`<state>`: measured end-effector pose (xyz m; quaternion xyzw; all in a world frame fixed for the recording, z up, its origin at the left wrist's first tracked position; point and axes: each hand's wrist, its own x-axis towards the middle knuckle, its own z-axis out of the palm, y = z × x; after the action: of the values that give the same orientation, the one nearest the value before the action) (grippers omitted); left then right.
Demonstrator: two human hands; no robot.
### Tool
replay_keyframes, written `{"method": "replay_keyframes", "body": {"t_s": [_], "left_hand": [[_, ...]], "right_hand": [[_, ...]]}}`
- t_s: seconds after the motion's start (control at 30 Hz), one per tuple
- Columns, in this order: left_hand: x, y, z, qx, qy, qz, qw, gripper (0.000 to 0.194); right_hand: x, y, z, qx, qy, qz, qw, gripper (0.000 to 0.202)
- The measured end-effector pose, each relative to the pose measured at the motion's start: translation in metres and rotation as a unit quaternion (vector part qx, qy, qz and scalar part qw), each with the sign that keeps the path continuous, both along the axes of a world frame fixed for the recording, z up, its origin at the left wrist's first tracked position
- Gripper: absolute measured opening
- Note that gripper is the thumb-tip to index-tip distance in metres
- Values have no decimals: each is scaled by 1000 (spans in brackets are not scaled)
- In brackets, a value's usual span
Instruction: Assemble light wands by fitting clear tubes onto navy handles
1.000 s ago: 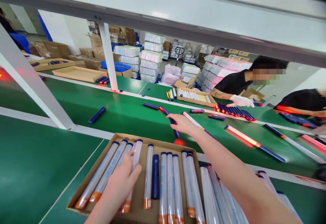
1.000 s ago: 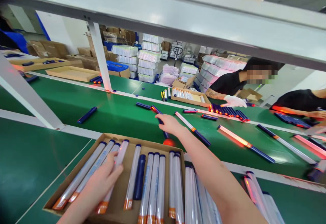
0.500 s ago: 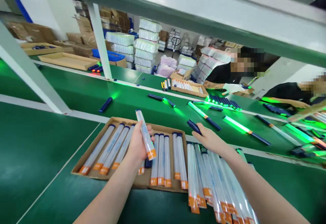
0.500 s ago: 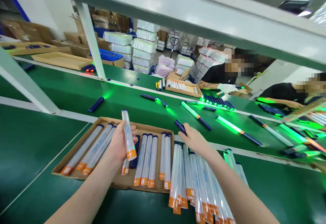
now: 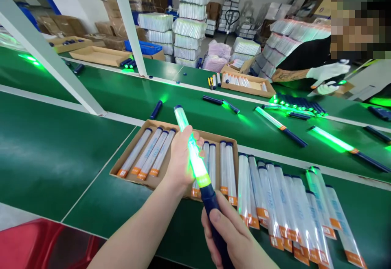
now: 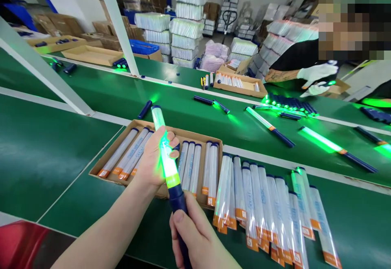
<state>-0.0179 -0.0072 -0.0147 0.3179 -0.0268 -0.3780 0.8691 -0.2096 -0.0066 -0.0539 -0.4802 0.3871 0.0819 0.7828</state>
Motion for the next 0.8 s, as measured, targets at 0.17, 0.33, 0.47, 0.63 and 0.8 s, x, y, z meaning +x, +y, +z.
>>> {"method": "replay_keyframes", "body": {"t_s": [0.17,0.33,0.47,0.63,0.8], "left_hand": [[-3,2,0,73,-68,40,994,38],[14,8,-2,32,-80,-69,994,43],[17,12,1,-56,-23,-75,995,42],[10,13,-3,21,-49,-8,999,33],[13,12,-19,71,-54,-18,996,33]], "right_hand": [[1,7,-2,-167,18,42,985,70],[4,0,-2,-58,-91,60,992,56],[6,4,-11,107,-166,35,980,76],[15,19,-2,-109,-15,42,993,73],[25,28,-1,-178,-1,60,982,66]]}}
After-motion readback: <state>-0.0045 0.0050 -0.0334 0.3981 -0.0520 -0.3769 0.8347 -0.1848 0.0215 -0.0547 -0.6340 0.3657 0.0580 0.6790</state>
